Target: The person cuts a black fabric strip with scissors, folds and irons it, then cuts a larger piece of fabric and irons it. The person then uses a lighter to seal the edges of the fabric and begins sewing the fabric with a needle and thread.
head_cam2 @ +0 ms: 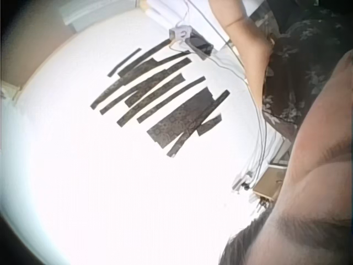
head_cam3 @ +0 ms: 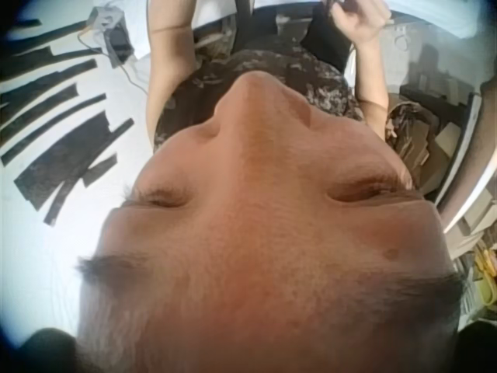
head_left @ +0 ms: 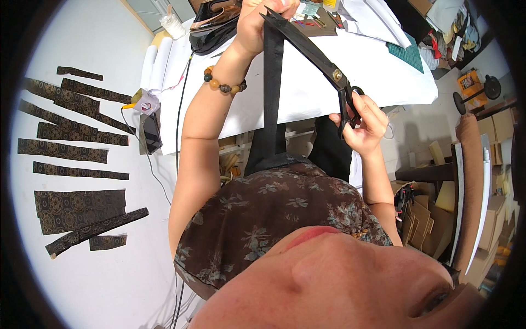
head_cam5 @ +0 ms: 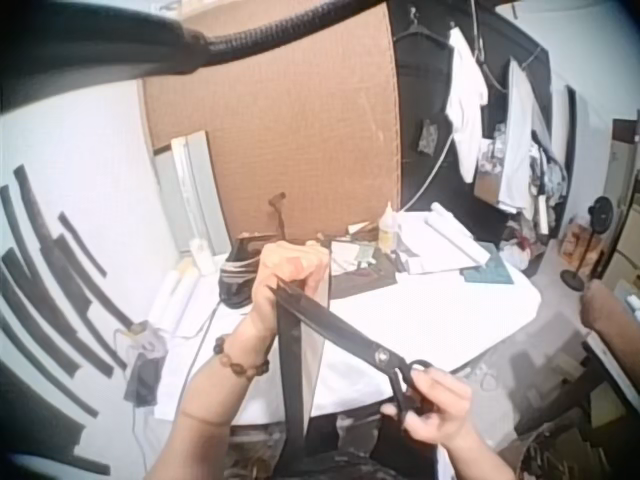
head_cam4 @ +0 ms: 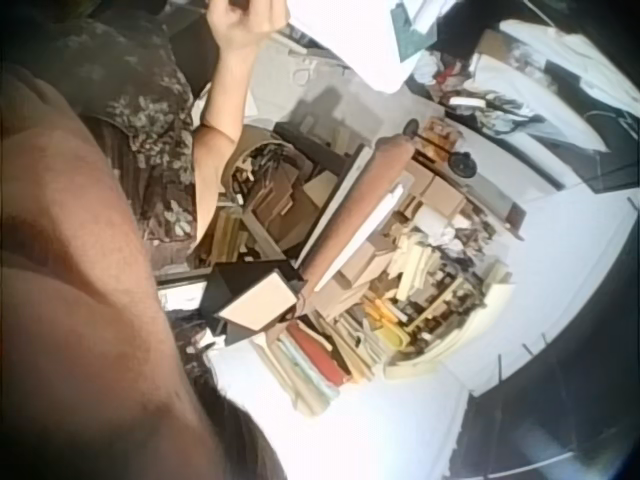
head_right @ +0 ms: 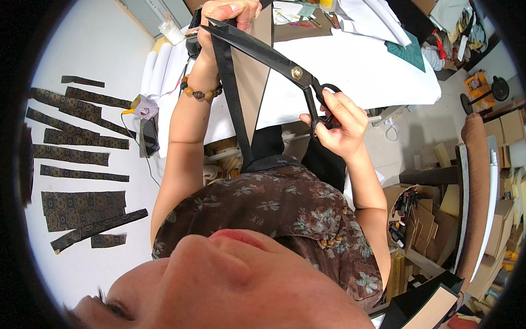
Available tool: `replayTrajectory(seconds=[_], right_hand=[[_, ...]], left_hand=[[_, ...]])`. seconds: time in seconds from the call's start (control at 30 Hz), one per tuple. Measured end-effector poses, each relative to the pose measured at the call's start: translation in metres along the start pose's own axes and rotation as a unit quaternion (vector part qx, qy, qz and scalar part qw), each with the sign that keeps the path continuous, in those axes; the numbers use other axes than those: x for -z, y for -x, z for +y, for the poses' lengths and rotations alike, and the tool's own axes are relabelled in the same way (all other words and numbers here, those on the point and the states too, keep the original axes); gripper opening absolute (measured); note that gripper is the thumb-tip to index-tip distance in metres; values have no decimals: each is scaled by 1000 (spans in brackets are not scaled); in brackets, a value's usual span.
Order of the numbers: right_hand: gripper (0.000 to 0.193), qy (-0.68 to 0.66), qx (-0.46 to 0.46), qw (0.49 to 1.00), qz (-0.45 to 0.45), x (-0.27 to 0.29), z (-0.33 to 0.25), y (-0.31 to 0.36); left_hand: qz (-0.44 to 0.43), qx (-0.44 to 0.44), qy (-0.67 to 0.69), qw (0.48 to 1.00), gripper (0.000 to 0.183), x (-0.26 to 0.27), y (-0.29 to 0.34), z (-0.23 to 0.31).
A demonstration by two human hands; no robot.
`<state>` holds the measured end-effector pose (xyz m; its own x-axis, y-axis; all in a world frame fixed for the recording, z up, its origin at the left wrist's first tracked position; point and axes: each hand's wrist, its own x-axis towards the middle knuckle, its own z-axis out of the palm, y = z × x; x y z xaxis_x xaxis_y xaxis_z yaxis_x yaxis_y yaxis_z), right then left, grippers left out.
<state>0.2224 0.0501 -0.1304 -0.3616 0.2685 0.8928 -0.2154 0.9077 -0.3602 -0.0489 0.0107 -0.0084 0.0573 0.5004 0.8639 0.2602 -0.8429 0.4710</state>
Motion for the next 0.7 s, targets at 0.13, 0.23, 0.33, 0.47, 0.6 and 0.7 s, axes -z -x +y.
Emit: replayTrajectory(seconds=[0.13, 0.23, 0.33, 0.47, 0.6, 0.7], right_hand=[[58, -9, -10, 1000, 0, -1, 0, 1], [57, -7, -7, 1000, -1, -2, 0, 2], [57, -7, -8, 1000, 3, -3, 1, 3], [57, -9, -10, 1000, 5, -7, 0, 4], [56, -15, -13, 1000, 6, -9, -1, 5], [54, -64, -47, 997, 22, -10, 2, 7]], left_hand=[[-3, -6, -3, 1000, 60, 4, 1, -6], [-8, -3, -2, 1000, 60, 5, 2, -9], [-1, 3, -3, 1000, 59, 2, 1, -4], [-3, -15, -1, 1000, 58, 3, 1, -8], [2, -15, 6, 1000, 57, 3, 2, -9], [2, -12, 11, 1000, 53, 1, 1, -5]])
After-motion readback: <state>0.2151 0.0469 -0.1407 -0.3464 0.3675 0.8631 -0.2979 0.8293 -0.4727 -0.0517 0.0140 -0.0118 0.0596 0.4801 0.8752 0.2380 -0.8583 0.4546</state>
